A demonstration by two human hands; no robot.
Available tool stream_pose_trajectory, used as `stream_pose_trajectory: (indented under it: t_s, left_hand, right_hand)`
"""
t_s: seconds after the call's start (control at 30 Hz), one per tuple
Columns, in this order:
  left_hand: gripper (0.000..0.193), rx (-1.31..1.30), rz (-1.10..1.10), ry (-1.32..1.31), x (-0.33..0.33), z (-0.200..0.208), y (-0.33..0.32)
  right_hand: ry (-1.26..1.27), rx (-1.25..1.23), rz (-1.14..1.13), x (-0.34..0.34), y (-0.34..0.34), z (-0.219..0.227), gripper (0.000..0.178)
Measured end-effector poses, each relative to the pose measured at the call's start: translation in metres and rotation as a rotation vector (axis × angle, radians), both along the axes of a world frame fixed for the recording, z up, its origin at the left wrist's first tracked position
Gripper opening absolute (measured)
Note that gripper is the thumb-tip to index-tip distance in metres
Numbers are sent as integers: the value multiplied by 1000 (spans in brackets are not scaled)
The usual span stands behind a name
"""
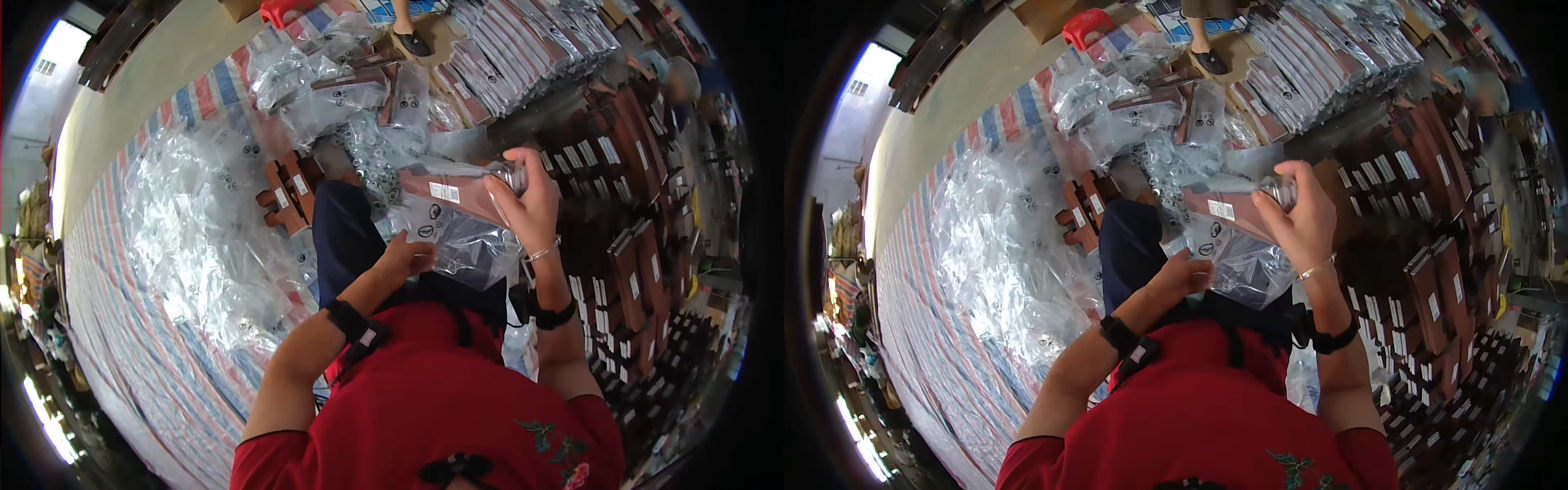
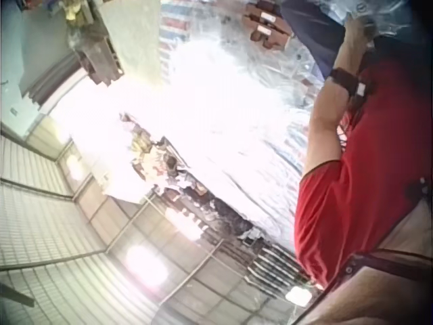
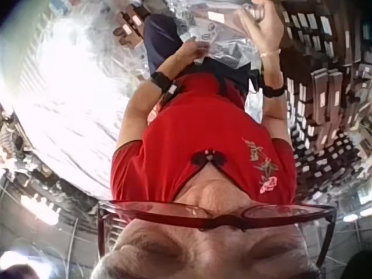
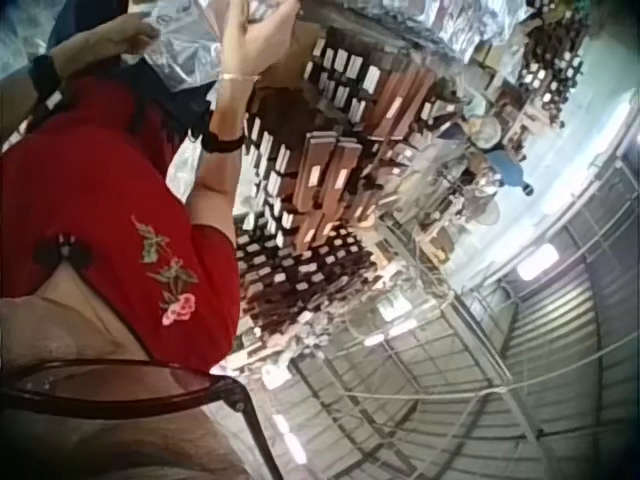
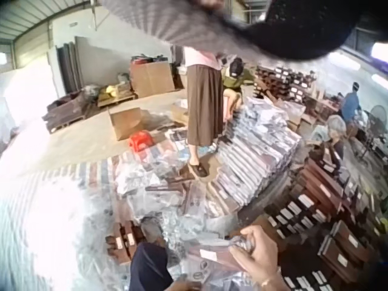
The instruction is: The person is placing wooden furniture boards into plastic bags.
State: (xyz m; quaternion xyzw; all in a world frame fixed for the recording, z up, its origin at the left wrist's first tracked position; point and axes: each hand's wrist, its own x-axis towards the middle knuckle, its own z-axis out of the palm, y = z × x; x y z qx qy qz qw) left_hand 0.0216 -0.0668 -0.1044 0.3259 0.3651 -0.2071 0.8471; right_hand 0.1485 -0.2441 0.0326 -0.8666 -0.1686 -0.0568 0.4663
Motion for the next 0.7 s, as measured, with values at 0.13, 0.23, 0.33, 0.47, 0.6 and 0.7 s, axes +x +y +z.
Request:
stream_pose_trajectory:
  t_s: [0.13,0.23,0.33,0.47,0.6,0.7]
  left_hand:
    - [94,-19,-14,11,9,-21,-9]
    - [68,-12,-25,-52,10,-24,-13]
    - [73,-34,42,-28,10,-30,-17]
    - [88,-72,96,-43,0,-48,5]
    - [61,627,307,-208,18,-20,46]
    - [55,749,643,-419,25,-12,103]
  right_hand:
    - [-108,-258,99,29,27,6,36]
    - [-112,-249,104,31,32,6,36]
    - [-144,-287,128,41,43,6,37]
    - [-65,-103,211,37,23,15,33]
    - [315,167,137,30,-46,23,30]
    - [373,269,95,22,-61,27,30]
